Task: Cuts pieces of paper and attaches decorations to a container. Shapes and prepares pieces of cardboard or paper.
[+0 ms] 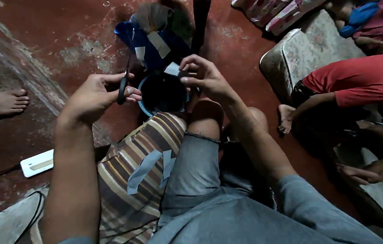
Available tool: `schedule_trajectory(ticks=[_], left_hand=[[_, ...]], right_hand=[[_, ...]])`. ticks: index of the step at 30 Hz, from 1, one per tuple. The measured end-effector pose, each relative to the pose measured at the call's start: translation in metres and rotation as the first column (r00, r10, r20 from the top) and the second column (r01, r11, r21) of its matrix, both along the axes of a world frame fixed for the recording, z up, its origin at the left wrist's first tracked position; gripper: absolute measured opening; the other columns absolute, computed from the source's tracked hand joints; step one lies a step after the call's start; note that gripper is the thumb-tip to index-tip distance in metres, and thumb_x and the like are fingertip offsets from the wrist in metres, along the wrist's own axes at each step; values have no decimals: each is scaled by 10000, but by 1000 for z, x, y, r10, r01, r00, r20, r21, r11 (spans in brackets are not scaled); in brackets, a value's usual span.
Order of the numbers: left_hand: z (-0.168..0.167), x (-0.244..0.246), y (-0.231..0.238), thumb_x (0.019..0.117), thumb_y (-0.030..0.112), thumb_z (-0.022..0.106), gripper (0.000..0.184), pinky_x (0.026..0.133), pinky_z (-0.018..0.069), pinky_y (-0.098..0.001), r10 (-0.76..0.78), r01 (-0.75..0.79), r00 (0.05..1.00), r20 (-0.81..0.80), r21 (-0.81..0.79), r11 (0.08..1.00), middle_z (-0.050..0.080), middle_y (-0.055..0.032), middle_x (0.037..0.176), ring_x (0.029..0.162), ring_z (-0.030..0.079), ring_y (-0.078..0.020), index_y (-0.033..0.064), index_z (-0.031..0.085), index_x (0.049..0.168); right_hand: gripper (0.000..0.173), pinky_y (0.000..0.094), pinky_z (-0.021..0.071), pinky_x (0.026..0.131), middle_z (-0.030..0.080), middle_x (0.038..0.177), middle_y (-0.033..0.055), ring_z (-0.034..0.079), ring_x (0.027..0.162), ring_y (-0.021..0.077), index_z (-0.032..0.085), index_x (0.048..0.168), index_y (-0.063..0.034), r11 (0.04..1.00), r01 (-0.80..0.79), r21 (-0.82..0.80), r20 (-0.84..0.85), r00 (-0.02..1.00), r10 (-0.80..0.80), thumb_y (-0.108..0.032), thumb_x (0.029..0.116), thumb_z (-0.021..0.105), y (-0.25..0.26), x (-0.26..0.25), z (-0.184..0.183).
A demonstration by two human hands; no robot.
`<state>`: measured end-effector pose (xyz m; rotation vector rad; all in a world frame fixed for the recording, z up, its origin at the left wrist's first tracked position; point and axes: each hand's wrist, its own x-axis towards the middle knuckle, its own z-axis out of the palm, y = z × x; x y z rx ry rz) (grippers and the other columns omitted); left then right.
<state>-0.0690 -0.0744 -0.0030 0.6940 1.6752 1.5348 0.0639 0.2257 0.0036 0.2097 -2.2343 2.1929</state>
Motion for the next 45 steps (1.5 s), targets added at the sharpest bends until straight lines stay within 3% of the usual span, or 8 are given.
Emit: schedule_trajectory(ticks=[3,8,16,20,22,25,39,45], left_hand=[[6,4,3,947,-9,623,427,834,628,-307,-51,50,998,-28,-61,997,766,-84,1013,899,754,-189,37,593,1371],[10,6,-2,914,7,632,486,765,634,-296,-248,240,968,-45,-135,961,767,-107,1026,912,752,-209,14,586,1398],[8,5,0,897,82,707,509,724,614,-239,-532,505,846,-40,-262,822,766,-34,1010,851,732,-114,96,630,1400],[7,4,-2,897,97,700,504,725,619,-256,-541,508,839,-53,-279,815,766,-48,1016,850,738,-131,89,631,1397],[7,3,-3,898,106,697,495,695,610,-255,-541,500,838,-66,-303,811,769,-54,1024,830,736,-129,89,637,1389],[9,2,-7,895,102,696,472,673,610,-268,-540,485,837,-89,-339,806,767,-48,1028,809,733,-132,116,663,1366],[8,7,0,902,98,705,474,713,598,-252,-530,464,835,-148,-328,823,767,-2,1041,824,719,-89,139,663,1372],[5,11,6,908,98,711,488,701,597,-245,-518,464,843,-146,-291,837,766,-8,1040,816,715,-81,129,646,1391]], right_hand=[[219,283,567,615,674,1098,127,631,716,124,647,1176,42,999,45,30,65,997,-47,11,966,590,19,5,-8],[401,280,579,613,590,1353,137,634,718,108,579,1356,25,998,17,-56,92,996,-12,56,957,551,26,18,-14],[464,322,585,558,554,1383,188,645,692,157,515,1401,67,975,-81,-206,33,995,89,25,942,566,16,19,-15],[286,368,641,742,638,1269,164,710,860,192,638,1259,78,998,22,-57,10,1000,-22,-52,1035,514,7,20,-11],[254,344,581,942,678,1232,154,681,1071,179,693,1191,72,993,82,86,-58,995,-77,2,996,546,8,19,-14],[236,352,556,1003,708,1196,158,675,1126,187,719,1150,70,978,122,170,-133,986,-100,32,952,597,13,18,-19],[297,299,607,831,672,1241,143,693,968,148,695,1191,70,991,128,37,-61,990,-126,31,897,695,8,19,-19],[295,316,607,862,670,1248,159,692,1001,170,695,1183,79,994,107,27,-71,992,-105,45,889,703,3,18,-21]])
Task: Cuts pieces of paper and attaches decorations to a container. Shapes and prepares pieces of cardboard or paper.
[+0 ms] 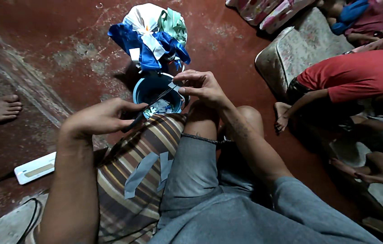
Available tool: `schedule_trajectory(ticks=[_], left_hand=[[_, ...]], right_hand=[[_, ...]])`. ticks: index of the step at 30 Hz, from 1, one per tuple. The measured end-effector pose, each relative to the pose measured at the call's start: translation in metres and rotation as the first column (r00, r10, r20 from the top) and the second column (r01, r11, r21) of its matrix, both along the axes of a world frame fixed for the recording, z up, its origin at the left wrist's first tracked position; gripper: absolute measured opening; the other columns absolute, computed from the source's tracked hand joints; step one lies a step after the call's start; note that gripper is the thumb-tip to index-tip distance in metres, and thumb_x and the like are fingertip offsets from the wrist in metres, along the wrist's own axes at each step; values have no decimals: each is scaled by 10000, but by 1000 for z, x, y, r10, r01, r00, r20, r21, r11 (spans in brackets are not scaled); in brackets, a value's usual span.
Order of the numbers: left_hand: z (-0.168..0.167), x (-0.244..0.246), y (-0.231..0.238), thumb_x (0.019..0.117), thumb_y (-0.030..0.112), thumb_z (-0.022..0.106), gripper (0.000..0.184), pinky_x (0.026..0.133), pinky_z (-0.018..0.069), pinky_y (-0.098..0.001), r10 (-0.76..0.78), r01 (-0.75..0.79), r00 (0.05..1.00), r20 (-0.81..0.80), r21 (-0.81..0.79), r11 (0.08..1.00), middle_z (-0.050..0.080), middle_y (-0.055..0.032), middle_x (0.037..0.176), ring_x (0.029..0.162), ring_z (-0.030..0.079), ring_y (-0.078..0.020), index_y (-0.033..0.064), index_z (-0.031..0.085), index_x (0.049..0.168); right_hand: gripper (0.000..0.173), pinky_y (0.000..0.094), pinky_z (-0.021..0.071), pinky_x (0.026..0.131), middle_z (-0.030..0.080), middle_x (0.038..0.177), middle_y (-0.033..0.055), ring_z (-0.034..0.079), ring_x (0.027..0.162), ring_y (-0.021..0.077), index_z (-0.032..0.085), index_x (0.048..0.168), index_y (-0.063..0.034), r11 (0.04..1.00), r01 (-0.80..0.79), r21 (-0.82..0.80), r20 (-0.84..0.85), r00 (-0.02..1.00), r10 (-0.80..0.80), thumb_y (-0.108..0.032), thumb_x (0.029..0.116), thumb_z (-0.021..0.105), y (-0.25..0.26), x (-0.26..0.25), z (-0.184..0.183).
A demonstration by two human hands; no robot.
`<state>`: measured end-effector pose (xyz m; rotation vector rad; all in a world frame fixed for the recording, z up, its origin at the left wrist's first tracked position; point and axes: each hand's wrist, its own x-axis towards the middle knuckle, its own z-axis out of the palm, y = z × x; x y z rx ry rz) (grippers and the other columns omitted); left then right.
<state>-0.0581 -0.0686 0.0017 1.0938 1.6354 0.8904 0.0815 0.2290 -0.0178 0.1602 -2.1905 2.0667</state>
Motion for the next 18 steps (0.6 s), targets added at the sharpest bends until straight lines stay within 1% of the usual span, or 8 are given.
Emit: schedule_trajectory(ticks=[3,5,7,9,10,13,15,18], left_hand=[[-1,3,5,912,122,722,517,700,599,-241,11,-11,999,-39,1,1000,764,-2,1059,820,713,-64,145,624,1419],[-2,4,7,925,122,730,516,695,598,-243,12,-12,999,-40,3,1000,760,-6,1076,820,712,-68,140,615,1428],[-4,5,9,921,122,722,494,678,603,-239,-4,6,999,-33,41,999,759,2,1053,801,712,-68,134,630,1406],[-5,6,11,909,109,712,502,687,606,-234,-12,14,1000,-22,74,997,762,6,1034,790,712,-63,124,630,1404],[-4,7,12,913,96,716,505,695,608,-236,-12,12,1000,-3,78,997,763,-4,1037,788,714,-68,118,625,1410],[0,10,13,921,89,707,504,691,606,-230,-8,7,1000,23,51,999,759,-18,1067,796,717,-69,105,615,1416],[-1,10,13,918,88,708,504,693,601,-225,-12,11,1000,21,45,999,758,-19,1069,801,714,-63,100,617,1413],[-1,10,12,912,75,701,487,673,603,-232,-29,28,999,33,43,999,766,-20,1016,781,718,-74,94,635,1394]], right_hand=[[295,297,599,805,676,1228,144,681,937,147,701,1178,67,1000,0,3,5,1000,0,23,887,711,-2,0,0],[296,308,609,774,676,1217,152,686,908,155,700,1174,73,1000,-4,-1,0,1000,4,29,882,712,-3,-1,0],[296,309,607,790,680,1215,149,687,933,157,703,1171,71,1000,0,13,0,1000,0,31,878,716,-4,0,1],[287,310,608,826,683,1215,150,691,977,160,703,1160,75,1000,-6,30,-3,1000,7,34,877,714,-6,0,2],[281,299,601,822,686,1212,146,687,971,150,704,1154,74,999,-16,33,-5,1000,17,35,876,713,-6,0,2],[276,279,601,750,687,1195,143,683,881,127,705,1149,70,998,-48,30,14,999,47,36,875,713,-8,1,3],[273,282,604,728,686,1186,144,681,851,127,703,1147,72,998,-60,23,32,998,59,40,876,708,-8,1,4],[275,292,614,706,687,1173,150,685,818,136,698,1145,80,997,-73,-2,49,996,73,59,871,711,-8,1,4]])
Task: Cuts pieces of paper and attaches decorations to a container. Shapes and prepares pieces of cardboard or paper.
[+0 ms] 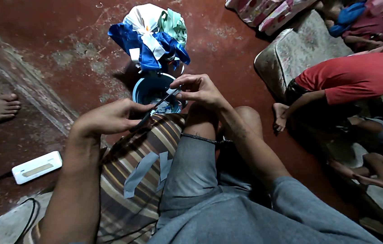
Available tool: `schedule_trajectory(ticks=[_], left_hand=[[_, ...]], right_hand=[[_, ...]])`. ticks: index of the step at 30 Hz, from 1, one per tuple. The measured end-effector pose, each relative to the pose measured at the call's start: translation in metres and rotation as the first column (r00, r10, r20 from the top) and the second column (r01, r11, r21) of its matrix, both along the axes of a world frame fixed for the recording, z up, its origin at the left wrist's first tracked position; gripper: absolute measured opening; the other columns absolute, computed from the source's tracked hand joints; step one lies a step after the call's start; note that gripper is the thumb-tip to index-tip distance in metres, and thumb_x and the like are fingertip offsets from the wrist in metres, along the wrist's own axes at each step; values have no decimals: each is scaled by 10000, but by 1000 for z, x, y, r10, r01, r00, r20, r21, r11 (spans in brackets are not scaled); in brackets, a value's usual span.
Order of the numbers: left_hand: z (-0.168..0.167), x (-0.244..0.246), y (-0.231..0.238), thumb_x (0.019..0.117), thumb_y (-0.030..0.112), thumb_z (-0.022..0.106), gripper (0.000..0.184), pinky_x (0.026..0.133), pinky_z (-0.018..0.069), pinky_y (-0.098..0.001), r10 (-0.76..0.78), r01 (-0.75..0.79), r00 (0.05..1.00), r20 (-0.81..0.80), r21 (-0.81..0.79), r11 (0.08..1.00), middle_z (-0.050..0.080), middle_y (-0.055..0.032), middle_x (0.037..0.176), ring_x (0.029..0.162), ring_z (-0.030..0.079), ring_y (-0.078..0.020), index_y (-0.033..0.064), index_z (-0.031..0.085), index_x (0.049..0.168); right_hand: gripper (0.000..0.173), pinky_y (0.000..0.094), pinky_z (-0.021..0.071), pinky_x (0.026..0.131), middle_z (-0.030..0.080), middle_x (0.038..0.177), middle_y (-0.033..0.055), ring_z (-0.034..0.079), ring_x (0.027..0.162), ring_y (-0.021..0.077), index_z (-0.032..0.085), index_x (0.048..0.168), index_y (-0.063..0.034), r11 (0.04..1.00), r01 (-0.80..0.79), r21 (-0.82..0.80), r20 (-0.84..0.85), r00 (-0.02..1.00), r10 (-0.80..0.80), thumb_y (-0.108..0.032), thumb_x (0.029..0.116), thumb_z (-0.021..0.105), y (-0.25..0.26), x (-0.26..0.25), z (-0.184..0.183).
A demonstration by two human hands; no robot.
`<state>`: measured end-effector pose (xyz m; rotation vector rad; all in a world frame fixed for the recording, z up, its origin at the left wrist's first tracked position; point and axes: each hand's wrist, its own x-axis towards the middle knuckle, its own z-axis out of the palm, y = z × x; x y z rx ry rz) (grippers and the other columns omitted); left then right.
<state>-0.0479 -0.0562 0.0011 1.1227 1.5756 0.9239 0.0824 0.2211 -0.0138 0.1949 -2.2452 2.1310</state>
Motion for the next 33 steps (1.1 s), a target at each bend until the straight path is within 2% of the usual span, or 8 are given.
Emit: schedule_trajectory(ticks=[2,5,9,15,21,24,28,33], left_hand=[[-1,-1,-1,920,97,692,456,648,597,-231,-24,24,1000,-4,18,1000,765,-6,980,758,709,-73,100,652,1374],[-1,-1,-2,918,121,695,437,726,610,-244,-42,42,999,7,23,999,767,-14,1048,834,726,-80,105,670,1353],[0,-1,-1,919,100,699,413,806,621,-267,-56,55,997,48,20,998,779,-39,1019,889,748,-133,84,685,1331],[0,-2,-3,914,30,693,396,756,624,-264,-38,38,997,62,5,999,778,-46,1016,865,748,-134,70,696,1308],[-1,-3,-3,903,-13,676,421,766,626,-271,-38,38,996,85,-4,999,773,-65,1024,868,748,-147,52,682,1319],[-2,-3,-3,915,23,680,453,817,610,-252,-59,60,996,70,-5,998,771,-36,1035,896,734,-106,67,654,1366],[-5,-3,-2,920,66,695,456,791,617,-249,-66,65,995,70,19,998,774,-29,1021,888,737,-104,74,651,1374],[-7,-4,-3,923,79,674,427,763,623,-261,-74,72,996,52,43,996,775,-23,983,864,740,-118,87,672,1351]], right_hand=[[287,302,617,702,686,1177,156,687,809,144,691,1154,88,1000,-17,-26,11,1000,17,69,869,709,0,0,0],[292,311,619,690,687,1174,157,686,785,149,689,1157,89,999,-25,-45,32,999,26,84,865,704,-1,1,1],[299,298,617,708,692,1164,142,685,803,136,695,1162,72,1000,-14,-16,34,999,15,68,864,717,-2,2,2],[302,275,602,701,694,1158,129,671,799,115,700,1161,70,1000,-22,-15,34,999,23,61,860,725,-1,2,2],[301,292,610,739,690,1171,139,683,838,129,694,1159,79,999,-35,-24,52,998,37,59,860,717,-1,2,3],[313,268,591,729,687,1188,130,667,833,107,699,1166,68,998,-66,-3,41,997,66,29,856,730,-2,0,1],[317,264,587,752,685,1181,130,666,862,109,696,1167,72,996,-90,-29,48,995,91,43,853,724,-3,0,2],[331,258,581,725,693,1180,142,661,820,98,689,1176,79,991,-116,-70,64,991,120,63,846,717,-1,0,1]])
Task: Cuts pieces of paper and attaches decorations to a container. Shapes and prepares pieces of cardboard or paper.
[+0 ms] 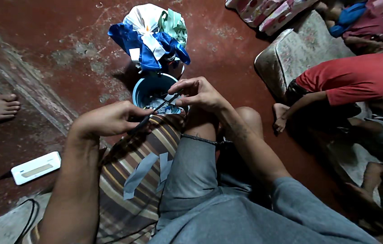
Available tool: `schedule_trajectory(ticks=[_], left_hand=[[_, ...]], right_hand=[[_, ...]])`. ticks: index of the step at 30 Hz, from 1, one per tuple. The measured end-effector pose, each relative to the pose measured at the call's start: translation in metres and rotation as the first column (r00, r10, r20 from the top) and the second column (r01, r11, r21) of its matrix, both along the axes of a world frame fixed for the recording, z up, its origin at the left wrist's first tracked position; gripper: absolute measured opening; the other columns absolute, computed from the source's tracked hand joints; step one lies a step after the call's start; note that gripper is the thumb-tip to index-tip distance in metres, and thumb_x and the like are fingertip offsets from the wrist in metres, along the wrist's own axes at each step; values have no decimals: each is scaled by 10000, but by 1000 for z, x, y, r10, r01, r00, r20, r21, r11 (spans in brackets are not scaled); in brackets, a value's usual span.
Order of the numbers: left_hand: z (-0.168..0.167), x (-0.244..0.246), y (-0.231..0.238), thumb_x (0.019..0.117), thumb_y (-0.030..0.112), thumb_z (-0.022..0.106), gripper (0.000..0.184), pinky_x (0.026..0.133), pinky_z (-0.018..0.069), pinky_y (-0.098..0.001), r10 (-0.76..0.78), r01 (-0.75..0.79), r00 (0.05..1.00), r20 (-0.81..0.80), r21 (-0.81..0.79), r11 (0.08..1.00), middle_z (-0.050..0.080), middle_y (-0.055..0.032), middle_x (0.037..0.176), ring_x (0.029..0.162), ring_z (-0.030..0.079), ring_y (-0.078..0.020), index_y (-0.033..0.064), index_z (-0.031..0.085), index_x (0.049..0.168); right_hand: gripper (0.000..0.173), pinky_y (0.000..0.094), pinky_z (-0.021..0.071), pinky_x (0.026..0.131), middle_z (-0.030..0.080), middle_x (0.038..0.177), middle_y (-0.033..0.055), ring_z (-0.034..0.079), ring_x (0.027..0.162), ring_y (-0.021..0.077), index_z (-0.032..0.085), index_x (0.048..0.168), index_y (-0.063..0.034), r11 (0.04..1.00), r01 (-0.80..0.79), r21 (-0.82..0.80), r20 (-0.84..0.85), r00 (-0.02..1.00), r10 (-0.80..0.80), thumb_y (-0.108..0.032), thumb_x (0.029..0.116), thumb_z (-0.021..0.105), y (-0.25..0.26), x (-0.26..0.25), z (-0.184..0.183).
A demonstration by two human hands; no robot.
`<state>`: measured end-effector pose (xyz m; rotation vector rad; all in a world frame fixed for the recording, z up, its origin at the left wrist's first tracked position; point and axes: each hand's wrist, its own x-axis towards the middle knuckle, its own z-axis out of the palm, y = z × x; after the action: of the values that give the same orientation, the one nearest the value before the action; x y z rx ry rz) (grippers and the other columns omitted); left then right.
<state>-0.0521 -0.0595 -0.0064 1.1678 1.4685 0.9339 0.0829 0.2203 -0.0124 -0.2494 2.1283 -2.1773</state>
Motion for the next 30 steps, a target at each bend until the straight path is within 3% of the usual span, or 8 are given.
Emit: schedule_trajectory(ticks=[7,11,14,17,20,23,26,30], left_hand=[[9,1,-3,892,-5,659,446,777,625,-267,-19,22,997,76,-35,999,775,-59,980,875,747,-148,61,678,1333],[14,-12,-17,887,-15,701,495,762,630,-290,108,-107,994,0,-106,989,772,-74,999,882,749,-174,68,646,1372],[9,-17,-18,900,-37,691,469,758,632,-312,207,-221,972,-110,-139,965,764,-71,966,863,748,-175,61,649,1356],[8,-14,-13,918,-16,685,430,774,621,-324,203,-233,963,-176,-169,958,764,-68,970,839,739,-158,88,671,1335],[6,-17,-13,909,-17,683,443,747,624,-324,187,-215,967,-172,-163,963,768,-71,990,845,744,-161,97,672,1336],[4,-19,-15,922,-8,683,473,764,629,-303,203,-227,967,-152,-166,960,771,-61,989,860,749,-153,81,633,1384],[9,-17,-17,918,-23,675,467,744,628,-296,243,-258,962,-124,-123,958,770,-53,984,862,746,-153,72,639,1375],[16,-17,-21,898,-73,653,486,801,632,-306,277,-284,956,-96,-72,956,768,-65,985,892,750,-174,61,634,1365]], right_hand=[[369,272,595,757,678,1221,132,678,869,113,677,1194,77,1000,-13,-9,24,1000,13,91,828,721,1,-1,2],[307,290,598,730,718,1088,102,671,800,105,691,1183,43,988,-16,154,114,993,-2,26,877,711,35,-28,-7],[301,338,611,725,717,996,129,683,766,147,694,1175,41,955,-69,288,276,961,-14,47,876,715,51,-61,-50],[424,408,578,849,700,1125,175,682,921,214,645,1279,35,858,-248,450,453,891,19,66,863,718,54,-78,-109],[445,468,548,912,688,1130,206,674,985,271,603,1326,43,791,-304,531,534,845,-34,37,890,694,63,-77,-134],[302,388,585,851,711,1111,163,697,919,196,663,1227,48,858,-117,500,416,902,-119,28,925,661,62,-71,-106],[185,322,580,791,721,1015,103,675,853,125,700,1122,45,944,104,314,196,965,-172,4,952,638,52,-66,-53],[129,313,586,819,714,988,88,681,874,124,681,1064,41,976,168,136,34,984,-174,17,944,640,35,-40,2]])
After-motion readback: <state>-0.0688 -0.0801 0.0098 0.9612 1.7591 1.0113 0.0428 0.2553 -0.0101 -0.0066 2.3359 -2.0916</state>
